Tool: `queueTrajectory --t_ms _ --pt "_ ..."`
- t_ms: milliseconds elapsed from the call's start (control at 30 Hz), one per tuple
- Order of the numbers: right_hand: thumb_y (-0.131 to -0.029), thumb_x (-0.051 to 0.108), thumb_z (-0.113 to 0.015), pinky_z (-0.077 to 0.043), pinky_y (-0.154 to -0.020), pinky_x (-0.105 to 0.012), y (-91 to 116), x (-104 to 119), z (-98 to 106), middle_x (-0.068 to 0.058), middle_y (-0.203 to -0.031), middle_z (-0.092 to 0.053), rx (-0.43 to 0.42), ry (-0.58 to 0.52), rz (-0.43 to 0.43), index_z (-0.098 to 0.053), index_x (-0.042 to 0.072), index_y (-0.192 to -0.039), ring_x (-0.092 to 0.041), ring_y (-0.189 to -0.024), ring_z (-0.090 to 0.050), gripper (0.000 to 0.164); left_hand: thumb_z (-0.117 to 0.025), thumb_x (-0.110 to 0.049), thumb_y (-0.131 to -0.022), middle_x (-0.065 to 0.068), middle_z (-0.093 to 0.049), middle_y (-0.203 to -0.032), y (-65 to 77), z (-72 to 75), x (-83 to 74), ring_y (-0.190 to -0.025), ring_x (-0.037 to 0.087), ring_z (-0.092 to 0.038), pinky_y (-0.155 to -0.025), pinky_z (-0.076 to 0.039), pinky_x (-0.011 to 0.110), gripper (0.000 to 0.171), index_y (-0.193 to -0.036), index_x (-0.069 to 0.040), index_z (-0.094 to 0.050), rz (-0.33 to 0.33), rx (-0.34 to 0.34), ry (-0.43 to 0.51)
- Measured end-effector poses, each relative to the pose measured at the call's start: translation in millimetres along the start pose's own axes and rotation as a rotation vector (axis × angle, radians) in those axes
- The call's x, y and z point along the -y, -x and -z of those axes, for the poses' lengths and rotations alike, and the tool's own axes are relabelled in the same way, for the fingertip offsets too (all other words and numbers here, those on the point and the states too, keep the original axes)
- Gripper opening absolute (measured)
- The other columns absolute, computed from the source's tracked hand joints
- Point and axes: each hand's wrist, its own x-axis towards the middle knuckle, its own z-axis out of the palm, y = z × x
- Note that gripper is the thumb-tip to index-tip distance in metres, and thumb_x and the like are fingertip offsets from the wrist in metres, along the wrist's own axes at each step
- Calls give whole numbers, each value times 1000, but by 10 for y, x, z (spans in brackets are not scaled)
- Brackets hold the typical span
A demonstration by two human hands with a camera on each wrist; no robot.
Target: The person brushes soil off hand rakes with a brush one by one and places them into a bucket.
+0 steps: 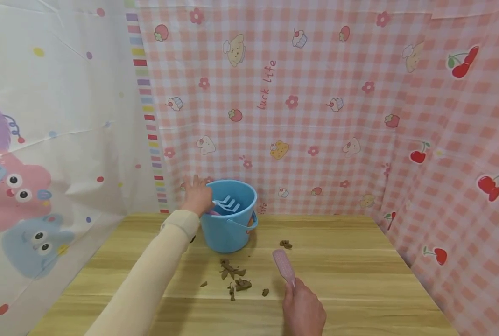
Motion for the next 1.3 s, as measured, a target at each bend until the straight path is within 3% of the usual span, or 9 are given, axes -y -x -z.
queueTrajectory --t_ms 267,433,667,867,1300 --pt "-97 23 -62 -40 -47 -39 -4 7 -16 -7 -73 -65 0 6 -16 -67 1 -110 -21 -56 -50 27 -68 -35 -90 20 -45 -148 -49 -51 -23 -145 44 -20 -109 -1 72 33 -115 -13 -72 19 33 -3" --pt "-96 24 -62 -38 -47 -39 -10 5 -25 -4 -69 -61 -3 3 -12 -67 4 -99 -20 -55 -49 20 -66 -33 -92 21 -42 -150 -69 -64 -71 -145 44 -20 -109 -1 72 34 -119 -14 -71 40 52 -14" --pt "-96 23 -62 -39 -45 -38 -3 0 -19 -5 -69 -61 -12 -2 3 -67 1 -105 -20 -54 -49 24 -67 -36 -91 25 -38 -152 -92 -105 -145 -145 45 -20 -110 -3 71 40 -123 -13 -69 52 72 -6" --pt "-96 23 -63 -38 -45 -39 -19 -2 -25 -3 -66 -57 -10 3 -6 -67 4 -100 -21 -55 -48 20 -61 -34 -96 25 -35 -153 -87 -91 -195 -146 45 -18 -111 -5 69 42 -131 -11 -64 51 104 -13" --pt "-96 22 -63 -42 -47 -40 -47 -4 -19 -8 -74 -65 -8 14 -7 -67 0 -111 -22 -57 -54 27 -56 -39 -99 25 -42 -148 -69 -18 -318 -145 48 -17 -111 -5 70 41 -126 -10 -67 29 135 -6"
